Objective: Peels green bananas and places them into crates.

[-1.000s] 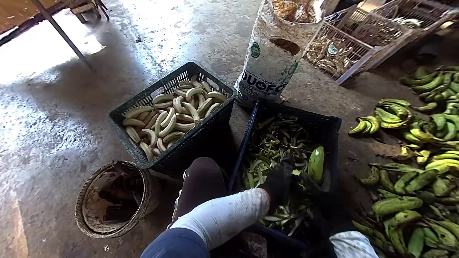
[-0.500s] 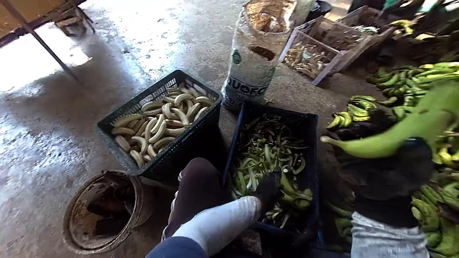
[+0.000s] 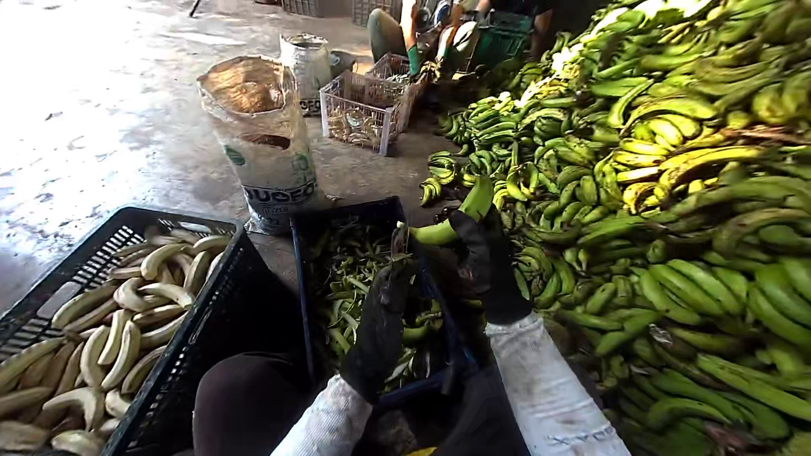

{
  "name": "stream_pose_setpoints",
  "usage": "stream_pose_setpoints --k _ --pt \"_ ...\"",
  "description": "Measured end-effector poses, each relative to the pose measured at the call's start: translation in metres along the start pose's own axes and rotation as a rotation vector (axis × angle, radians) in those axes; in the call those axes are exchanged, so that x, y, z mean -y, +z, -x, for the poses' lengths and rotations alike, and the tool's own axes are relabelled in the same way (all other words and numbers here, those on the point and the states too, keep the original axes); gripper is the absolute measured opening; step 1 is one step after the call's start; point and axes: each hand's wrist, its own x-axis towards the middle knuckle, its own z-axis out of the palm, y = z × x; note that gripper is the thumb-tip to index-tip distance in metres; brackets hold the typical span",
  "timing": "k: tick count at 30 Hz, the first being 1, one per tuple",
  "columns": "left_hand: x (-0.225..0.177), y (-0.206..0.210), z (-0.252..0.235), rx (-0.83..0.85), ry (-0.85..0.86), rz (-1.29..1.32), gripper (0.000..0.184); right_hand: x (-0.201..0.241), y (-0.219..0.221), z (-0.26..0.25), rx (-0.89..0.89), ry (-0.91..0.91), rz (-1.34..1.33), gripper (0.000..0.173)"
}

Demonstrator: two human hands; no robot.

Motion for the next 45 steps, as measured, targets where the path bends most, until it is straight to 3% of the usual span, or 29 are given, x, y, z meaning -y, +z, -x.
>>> stream_pose_setpoints --k 2,3,4,6,8,9,13,17,20,22,25,27,29,31,35,38,42,45 --pt "-0.015 0.012 -0.003 0.013 0.066 0.078 0.055 0.0 0.001 0.001 0.002 -0.018 -0.003 0.062" --pt "-0.014 0.015 -0.004 -0.011 0.008 0.06 0.051 0.001 0.002 0.001 0.024 -0.02 -0.029 0.062" --pt "-0.006 0.015 -0.006 -0.043 -0.136 -0.025 0.046 0.004 0.003 0.002 0.04 -0.02 -0.056 0.062" --pt "0.022 -0.005 0.0 0.04 -0.498 -0.199 0.055 0.01 0.005 0.002 0.093 -0.022 -0.129 0.061" --pt "0.043 -0.017 0.005 0.036 -0.659 -0.216 0.06 0.014 0.002 -0.007 0.158 0.012 -0.23 0.059" --pt "0.043 -0.022 0.006 0.04 -0.661 -0.244 0.06 0.012 -0.001 -0.012 0.176 0.042 -0.273 0.055" --pt "0.002 -0.023 -0.009 0.079 -0.391 -0.473 0.048 0.005 -0.009 -0.015 0.079 0.22 -0.23 0.031" --pt "-0.031 -0.033 -0.029 0.312 -0.076 -0.92 0.05 -0.005 -0.007 -0.013 0.097 0.27 -0.331 0.037" --pt "-0.034 -0.035 -0.038 0.389 -0.043 -1.175 0.055 -0.012 0.002 -0.008 0.124 0.302 -0.378 0.044" --pt "-0.027 -0.04 -0.042 0.348 -0.039 -1.232 0.052 -0.023 0.006 -0.003 0.184 0.28 -0.401 0.044" --pt "-0.022 -0.046 -0.054 0.132 -0.048 -1.369 0.047 -0.037 0.019 0.01 0.254 0.289 -0.437 0.042" --pt "-0.022 -0.056 -0.066 -0.031 -0.093 -1.365 0.047 -0.041 0.024 0.023 0.236 0.352 -0.475 0.04" --pt "-0.024 -0.073 -0.073 -0.149 -0.033 -1.24 0.044 -0.044 0.022 0.033 0.252 0.39 -0.562 0.041" --pt "-0.033 -0.079 -0.068 -0.166 -0.024 -1.072 0.049 -0.048 0.013 0.032 0.253 0.362 -0.581 0.041" --pt "-0.026 -0.063 -0.042 0.195 -0.066 -0.874 0.032 -0.047 0.0 0.019 0.159 0.151 -0.418 0.034" --pt "-0.011 -0.051 -0.023 0.385 -0.069 -0.926 0.05 -0.045 -0.002 0.014 0.138 0.109 -0.343 0.034" --pt "-0.006 -0.058 -0.041 0.157 0.093 -1.267 0.045 -0.058 0.003 0.033 0.397 0.157 -0.458 0.026" --pt "-0.016 -0.074 -0.058 -0.034 0.063 -1.253 0.046 -0.058 0.011 0.043 0.415 0.18 -0.429 0.024"
